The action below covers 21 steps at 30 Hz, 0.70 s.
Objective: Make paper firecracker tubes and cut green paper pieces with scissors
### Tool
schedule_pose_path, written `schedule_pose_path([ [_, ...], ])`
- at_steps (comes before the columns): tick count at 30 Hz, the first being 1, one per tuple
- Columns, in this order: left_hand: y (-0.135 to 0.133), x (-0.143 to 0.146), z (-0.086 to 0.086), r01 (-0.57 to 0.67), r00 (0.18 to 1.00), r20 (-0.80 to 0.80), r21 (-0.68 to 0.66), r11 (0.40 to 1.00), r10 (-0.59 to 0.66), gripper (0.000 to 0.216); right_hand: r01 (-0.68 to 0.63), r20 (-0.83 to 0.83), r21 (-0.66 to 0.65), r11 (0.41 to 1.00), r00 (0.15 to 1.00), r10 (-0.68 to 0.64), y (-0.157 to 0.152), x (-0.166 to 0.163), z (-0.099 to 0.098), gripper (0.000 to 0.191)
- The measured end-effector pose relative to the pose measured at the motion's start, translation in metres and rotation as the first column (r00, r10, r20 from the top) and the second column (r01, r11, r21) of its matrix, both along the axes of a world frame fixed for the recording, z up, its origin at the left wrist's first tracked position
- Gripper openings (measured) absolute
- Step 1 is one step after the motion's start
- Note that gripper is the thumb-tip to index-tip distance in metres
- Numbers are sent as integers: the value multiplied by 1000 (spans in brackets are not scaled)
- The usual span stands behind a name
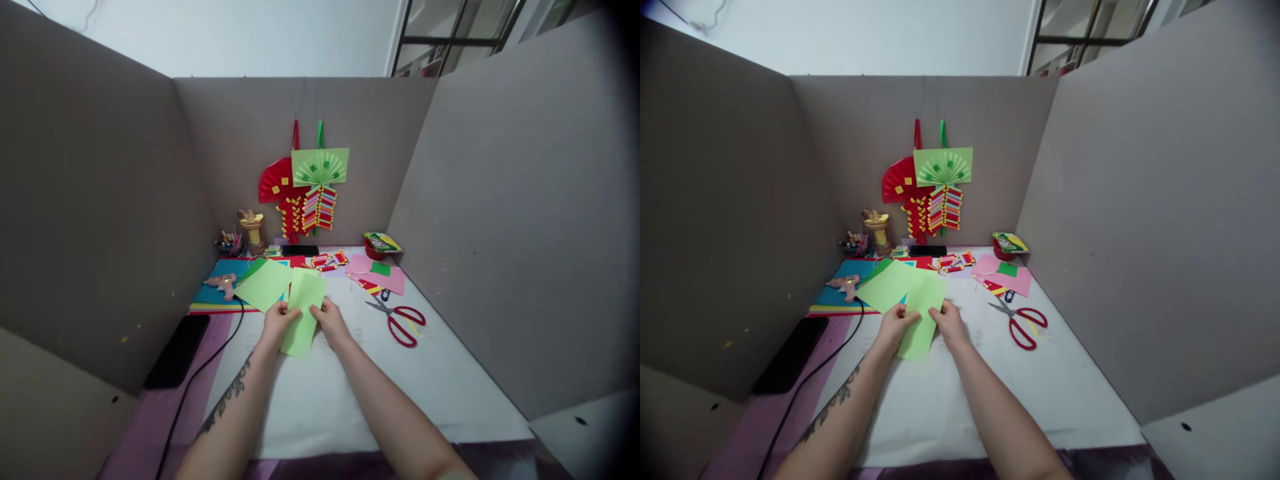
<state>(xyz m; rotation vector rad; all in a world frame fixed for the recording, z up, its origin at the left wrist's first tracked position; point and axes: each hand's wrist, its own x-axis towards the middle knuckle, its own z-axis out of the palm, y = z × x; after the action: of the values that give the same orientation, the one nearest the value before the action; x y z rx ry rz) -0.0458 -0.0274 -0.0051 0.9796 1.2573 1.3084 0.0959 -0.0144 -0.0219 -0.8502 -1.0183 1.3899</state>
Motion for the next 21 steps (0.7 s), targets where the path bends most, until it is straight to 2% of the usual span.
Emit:
schedule_pose_path([
  [3,1,-1,-2,93,996,1,-3,996,-93,34,22,16,-39,999,1000,-22,1,6,0,34],
  [5,1,-3,3,141,987,-77,11,990,-140,29,19,10,-48,999,1000,-19,0,9,4,33],
  [10,-3,3,18,146,925,-372,149,978,-81,21,-8,109,-33,999,994,11,-2,7,7,29],
  [12,-6,7,19,178,906,-413,169,969,-94,21,-8,177,-13,1000,984,10,-3,5,6,30],
  [14,-7,8,18,174,903,-419,161,972,-92,17,48,241,40,998,969,-56,-5,4,10,32],
  [16,-7,5,16,109,929,-367,140,984,-50,17,189,300,148,971,927,-226,-12,3,24,31],
  [18,-6,1,15,33,973,-231,116,993,-5,19,337,317,319,886,843,-435,-32,6,49,25],
  [19,-5,-1,15,5,990,-140,103,995,10,21,343,312,419,841,815,-488,-47,9,63,20],
  [21,-3,-5,15,-12,999,30,74,997,10,30,245,324,581,776,805,-497,-90,18,91,20],
])
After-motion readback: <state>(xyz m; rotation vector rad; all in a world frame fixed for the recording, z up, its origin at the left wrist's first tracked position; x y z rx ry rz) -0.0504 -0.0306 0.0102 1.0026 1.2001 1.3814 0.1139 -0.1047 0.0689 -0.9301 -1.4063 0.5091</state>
